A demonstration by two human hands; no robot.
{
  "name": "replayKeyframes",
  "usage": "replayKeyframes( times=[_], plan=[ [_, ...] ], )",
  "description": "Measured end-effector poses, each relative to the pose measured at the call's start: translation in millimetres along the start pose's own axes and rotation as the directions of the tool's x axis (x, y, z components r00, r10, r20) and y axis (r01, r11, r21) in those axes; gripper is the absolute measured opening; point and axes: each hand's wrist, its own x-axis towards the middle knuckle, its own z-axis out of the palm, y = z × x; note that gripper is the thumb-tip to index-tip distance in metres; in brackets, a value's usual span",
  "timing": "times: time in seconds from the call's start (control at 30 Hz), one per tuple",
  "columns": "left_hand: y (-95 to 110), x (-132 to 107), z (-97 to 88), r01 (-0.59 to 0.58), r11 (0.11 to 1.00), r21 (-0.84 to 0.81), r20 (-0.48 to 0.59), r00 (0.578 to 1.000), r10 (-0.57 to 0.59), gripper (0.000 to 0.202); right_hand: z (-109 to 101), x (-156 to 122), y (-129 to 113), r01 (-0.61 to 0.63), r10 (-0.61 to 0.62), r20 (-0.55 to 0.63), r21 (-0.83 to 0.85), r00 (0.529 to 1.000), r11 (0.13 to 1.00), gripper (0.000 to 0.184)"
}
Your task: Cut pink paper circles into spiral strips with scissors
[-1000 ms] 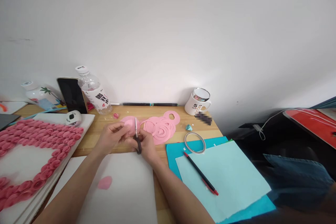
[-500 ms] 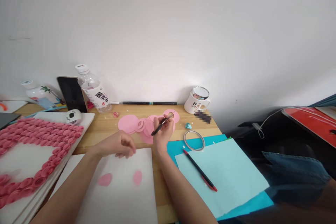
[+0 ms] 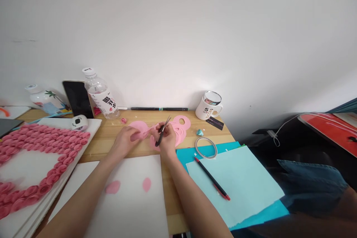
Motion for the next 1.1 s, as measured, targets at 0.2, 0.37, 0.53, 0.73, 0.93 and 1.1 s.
replayKeyframes(
  times=[0.2,0.37,0.53,0.73,0.93,1.1],
  plan=[
    [-1.0,0.7,-0.8,-0.008,1.0,0.022,0.018,1.0,0.007,0.028,-8.7,11.5,-4.9,0.022,0.014,-0.159,0.222,0.987,0.975,0.032],
    [-0.2,1.4,-4.3,-0.002,0.998,0.063,0.036,0.999,-0.001,0.029,-27.4,21.4,13.7,0.064,-0.092,-0.41,-0.081,0.907,0.995,0.04],
    [0.7,1.8,-5.8,0.007,0.996,0.083,0.062,0.998,-0.013,0.024,-33.8,23.9,17.2,0.08,-0.191,-0.442,-0.257,0.876,0.963,0.042],
    [2.2,1.2,-6.3,0.023,0.996,0.082,0.075,0.997,-0.029,0.026,-31.4,22.0,9.1,0.131,-0.268,-0.496,-0.292,0.826,0.947,0.04],
    [2.4,1.0,-6.5,0.022,0.995,0.096,0.075,0.997,-0.03,0.023,-24.8,18.1,5.1,0.171,-0.284,-0.336,-0.328,0.898,0.929,0.034],
    [2.2,1.4,-6.7,0.017,0.996,0.088,0.082,0.996,-0.024,0.023,-24.0,15.9,0.1,0.115,-0.2,-0.263,-0.306,0.944,0.945,0.031]
  ],
)
